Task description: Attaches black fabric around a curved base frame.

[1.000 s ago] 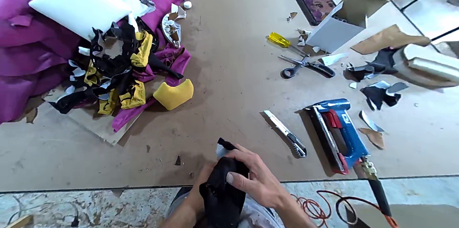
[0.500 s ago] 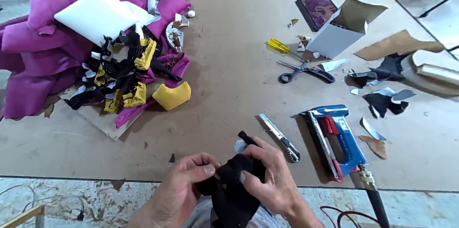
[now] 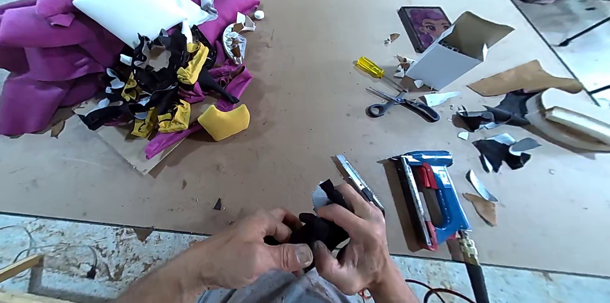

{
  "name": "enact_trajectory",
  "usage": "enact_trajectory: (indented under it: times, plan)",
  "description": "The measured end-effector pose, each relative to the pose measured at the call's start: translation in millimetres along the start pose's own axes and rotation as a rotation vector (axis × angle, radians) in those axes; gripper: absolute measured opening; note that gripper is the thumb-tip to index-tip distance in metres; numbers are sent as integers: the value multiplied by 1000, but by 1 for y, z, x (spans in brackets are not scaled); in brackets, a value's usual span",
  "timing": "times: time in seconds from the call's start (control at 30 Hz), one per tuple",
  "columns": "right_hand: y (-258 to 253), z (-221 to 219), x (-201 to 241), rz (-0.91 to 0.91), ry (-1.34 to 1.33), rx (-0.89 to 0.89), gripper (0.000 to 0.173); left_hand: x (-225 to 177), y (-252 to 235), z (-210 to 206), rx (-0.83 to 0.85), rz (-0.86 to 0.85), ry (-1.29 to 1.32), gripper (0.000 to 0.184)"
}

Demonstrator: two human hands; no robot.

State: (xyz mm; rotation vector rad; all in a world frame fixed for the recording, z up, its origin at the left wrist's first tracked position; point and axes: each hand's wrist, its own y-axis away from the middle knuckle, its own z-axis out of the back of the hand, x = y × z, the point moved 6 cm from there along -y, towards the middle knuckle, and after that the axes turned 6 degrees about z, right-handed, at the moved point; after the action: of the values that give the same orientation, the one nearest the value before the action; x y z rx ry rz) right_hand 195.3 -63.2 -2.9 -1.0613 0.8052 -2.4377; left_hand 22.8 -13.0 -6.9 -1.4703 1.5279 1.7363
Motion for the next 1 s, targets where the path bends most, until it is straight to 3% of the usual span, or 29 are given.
enact_trajectory:
  times: [0.13,0.27,0.37,0.5,0.63,0.73,0.87,0.93,1.0]
  plan:
    - [-6,1,-9,-66,-93,-7,43,-4,-3,8,-154,-57,123,24]
    - [-8,-24,-15,-168,-523,1,58,-14,-2,17,-257,-315,-2,30]
    - [-3,-49,-18,-300,-900,-118,54,-20,-2,12,-337,-486,-91,34]
    - [3,-75,-17,-590,-1157,-361,40,1,-13,-2,-521,-629,-37,36]
    - [6,-83,-29,-649,-944,-511,41,14,-22,-6,-650,-658,22,35]
    - [11,-81,-50,-680,-849,-663,51,12,-30,-10,-731,-663,-29,35]
    - [-2,-98,-119,-635,-996,-792,57,-5,-80,11,-837,-661,-395,30]
    - [6,-115,-151,-651,-1148,-790,61,10,-111,21,-826,-683,-516,29]
    - [24,-126,-155,-704,-1375,-748,75,35,-125,21,-822,-671,-568,29]
